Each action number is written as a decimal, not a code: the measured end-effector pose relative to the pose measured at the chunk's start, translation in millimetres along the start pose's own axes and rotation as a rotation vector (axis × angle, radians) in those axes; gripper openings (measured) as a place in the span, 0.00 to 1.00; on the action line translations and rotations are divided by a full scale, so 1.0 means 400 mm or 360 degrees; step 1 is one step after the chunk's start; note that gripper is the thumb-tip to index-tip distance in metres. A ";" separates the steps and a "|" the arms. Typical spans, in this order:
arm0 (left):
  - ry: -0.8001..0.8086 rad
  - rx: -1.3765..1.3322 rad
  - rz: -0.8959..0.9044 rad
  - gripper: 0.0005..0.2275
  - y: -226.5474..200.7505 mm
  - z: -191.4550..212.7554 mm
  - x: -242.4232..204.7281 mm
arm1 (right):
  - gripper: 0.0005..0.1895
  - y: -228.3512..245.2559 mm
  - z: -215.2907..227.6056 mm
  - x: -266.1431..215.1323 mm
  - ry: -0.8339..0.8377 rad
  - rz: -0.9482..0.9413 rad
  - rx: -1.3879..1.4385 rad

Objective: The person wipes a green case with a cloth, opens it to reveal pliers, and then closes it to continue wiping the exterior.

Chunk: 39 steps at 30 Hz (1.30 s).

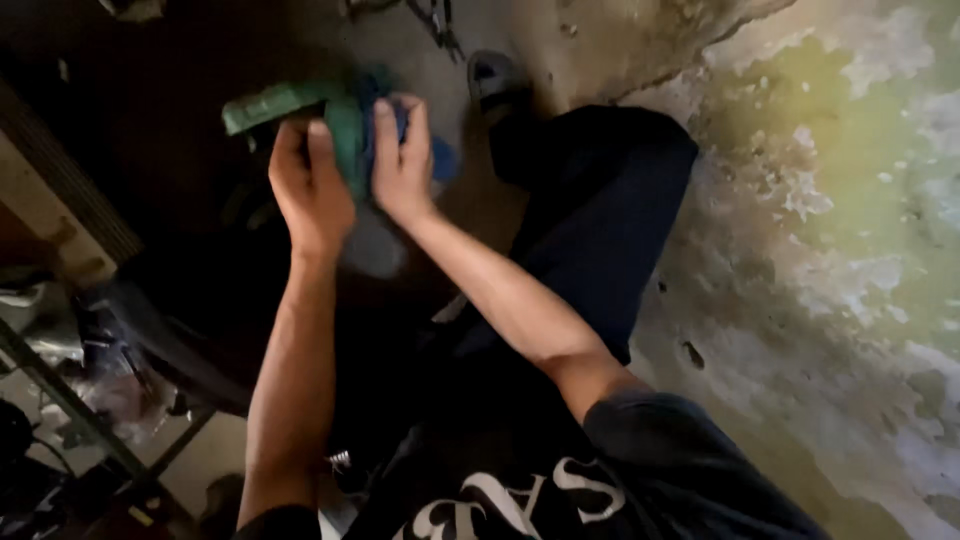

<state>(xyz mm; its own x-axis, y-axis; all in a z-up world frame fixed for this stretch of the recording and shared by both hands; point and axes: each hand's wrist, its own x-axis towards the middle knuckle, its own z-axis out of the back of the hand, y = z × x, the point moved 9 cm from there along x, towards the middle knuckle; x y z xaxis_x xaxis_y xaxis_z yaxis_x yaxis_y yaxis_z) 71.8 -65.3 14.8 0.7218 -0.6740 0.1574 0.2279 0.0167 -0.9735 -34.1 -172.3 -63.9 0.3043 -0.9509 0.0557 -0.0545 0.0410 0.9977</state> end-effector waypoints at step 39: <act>-0.0431 -0.0671 0.0463 0.08 0.155 0.085 -0.051 | 0.15 -0.045 -0.130 -0.045 0.0490 -0.0263 0.0000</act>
<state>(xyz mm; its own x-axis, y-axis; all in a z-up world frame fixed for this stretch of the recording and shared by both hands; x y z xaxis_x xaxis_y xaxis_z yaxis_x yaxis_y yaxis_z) 93.4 -25.5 -43.2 0.8698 -0.4719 -0.1438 -0.2451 -0.1603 -0.9562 10.9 -140.1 -80.9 0.5818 -0.8075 -0.0971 0.0191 -0.1057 0.9942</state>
